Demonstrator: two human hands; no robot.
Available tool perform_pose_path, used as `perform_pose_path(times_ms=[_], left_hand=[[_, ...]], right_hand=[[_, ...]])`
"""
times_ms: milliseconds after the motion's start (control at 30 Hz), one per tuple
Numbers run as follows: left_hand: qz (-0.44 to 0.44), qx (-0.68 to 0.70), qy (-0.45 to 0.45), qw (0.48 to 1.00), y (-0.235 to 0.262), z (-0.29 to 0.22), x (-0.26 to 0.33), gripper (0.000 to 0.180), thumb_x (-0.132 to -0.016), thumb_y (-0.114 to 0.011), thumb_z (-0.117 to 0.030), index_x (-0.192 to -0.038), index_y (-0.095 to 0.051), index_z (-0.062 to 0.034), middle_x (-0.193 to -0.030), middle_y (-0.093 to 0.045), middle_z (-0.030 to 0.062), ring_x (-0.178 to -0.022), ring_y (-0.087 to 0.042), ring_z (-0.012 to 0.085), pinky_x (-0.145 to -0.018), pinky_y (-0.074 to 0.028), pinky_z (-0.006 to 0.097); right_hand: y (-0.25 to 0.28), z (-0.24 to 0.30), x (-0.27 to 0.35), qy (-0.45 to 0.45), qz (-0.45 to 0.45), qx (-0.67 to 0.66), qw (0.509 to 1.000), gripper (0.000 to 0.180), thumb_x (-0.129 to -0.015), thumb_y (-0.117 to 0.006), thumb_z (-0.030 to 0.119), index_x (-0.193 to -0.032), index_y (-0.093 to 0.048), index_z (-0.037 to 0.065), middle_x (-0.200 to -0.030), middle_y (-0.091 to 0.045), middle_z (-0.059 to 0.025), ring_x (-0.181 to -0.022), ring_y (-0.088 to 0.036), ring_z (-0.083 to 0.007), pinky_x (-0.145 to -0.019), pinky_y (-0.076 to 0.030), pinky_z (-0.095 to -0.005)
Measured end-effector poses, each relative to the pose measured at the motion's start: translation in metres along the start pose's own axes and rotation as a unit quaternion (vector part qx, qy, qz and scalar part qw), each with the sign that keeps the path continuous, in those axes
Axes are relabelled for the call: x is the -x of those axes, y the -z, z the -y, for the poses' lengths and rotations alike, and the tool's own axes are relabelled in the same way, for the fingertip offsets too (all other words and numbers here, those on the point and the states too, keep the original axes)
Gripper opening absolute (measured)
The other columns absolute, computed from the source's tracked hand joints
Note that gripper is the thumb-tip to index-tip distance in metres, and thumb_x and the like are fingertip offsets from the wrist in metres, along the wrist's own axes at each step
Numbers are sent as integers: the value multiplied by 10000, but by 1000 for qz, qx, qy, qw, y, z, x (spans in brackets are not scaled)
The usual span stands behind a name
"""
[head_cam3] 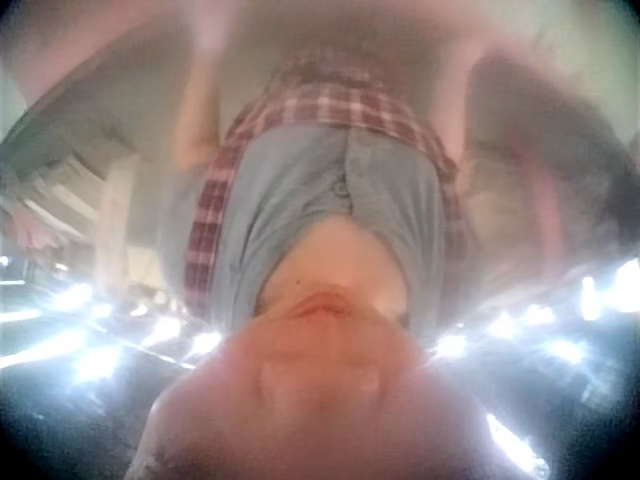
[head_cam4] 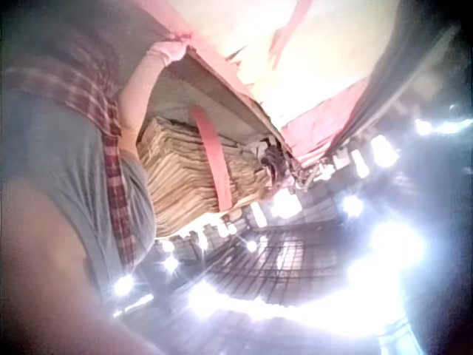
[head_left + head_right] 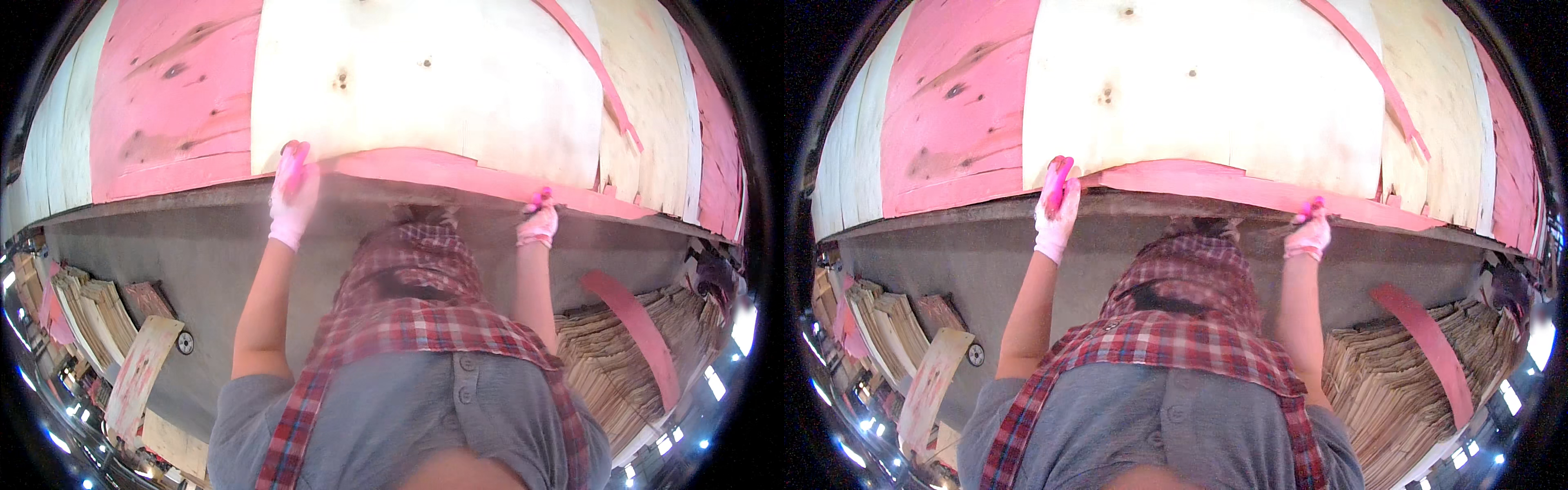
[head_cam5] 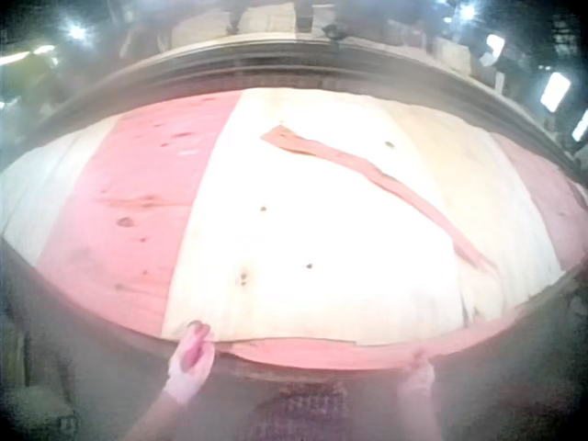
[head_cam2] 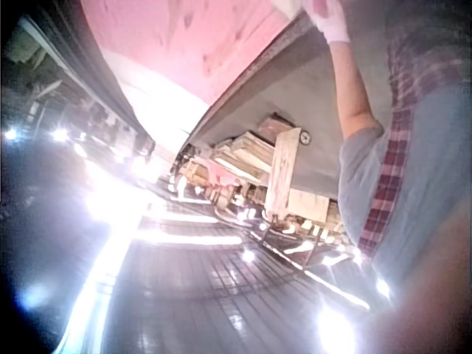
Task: The person moves and aligns sheets of wood veneer on a conveyor system, picking them up from stacks and placing them onto the moving line by hand.
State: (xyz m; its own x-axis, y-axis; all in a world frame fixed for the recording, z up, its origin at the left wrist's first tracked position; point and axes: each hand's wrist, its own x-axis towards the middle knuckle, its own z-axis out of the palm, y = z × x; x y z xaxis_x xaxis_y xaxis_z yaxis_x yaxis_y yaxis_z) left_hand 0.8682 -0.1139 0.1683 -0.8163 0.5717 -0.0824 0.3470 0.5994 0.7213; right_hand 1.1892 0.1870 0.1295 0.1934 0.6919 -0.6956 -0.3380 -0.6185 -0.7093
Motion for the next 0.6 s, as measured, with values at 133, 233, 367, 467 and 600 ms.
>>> perform_pose_path(times_ms=[133,233,367,467,600], left_hand=[[11,-55,-82,995,-12,-18,-3,379,-837,-532,-144,-1198,-503,-32,-1294,-430,185,-1221,-398,303,-1009,-329,355],[47,-107,-147,982,-28,-39,-6,439,-833,-554,-144,-1247,-458,-34,-1309,-405,206,-1230,-374,353,-1024,-306,410],[137,-186,-194,953,-62,-64,-5,515,-811,-568,-230,-1277,-432,-57,-1347,-363,203,-1244,-345,367,-1053,-253,462],[145,-164,-268,938,-90,-54,-2,540,-813,-558,-247,-1297,-408,-62,-1371,-331,200,-1252,-331,369,-1063,-238,456],[164,-218,-271,923,-102,-55,-7,576,-803,-552,-241,-1325,-373,-73,-1382,-313,197,-1247,-326,385,-1066,-234,460]], right_hand=[[-21,-53,9,-38,61,-14,997,126,-904,-469,185,-923,-570,111,-785,-535,39,-584,-455,-79,-457,-345,-199],[-37,-101,13,-95,72,-152,981,88,-899,-474,145,-924,-553,115,-826,-556,21,-621,-524,-126,-471,-369,-226],[-48,-107,18,-68,23,-65,995,105,-876,-519,104,-978,-533,123,-880,-582,6,-679,-582,-158,-475,-391,-239],[-59,-97,41,-66,-5,-56,996,111,-865,-554,125,-972,-531,102,-868,-594,-2,-663,-591,-153,-444,-390,-238],[-75,-104,62,-112,-39,-58,991,217,-848,-599,140,-1024,-485,83,-854,-593,-22,-643,-625,-176,-396,-385,-241]])
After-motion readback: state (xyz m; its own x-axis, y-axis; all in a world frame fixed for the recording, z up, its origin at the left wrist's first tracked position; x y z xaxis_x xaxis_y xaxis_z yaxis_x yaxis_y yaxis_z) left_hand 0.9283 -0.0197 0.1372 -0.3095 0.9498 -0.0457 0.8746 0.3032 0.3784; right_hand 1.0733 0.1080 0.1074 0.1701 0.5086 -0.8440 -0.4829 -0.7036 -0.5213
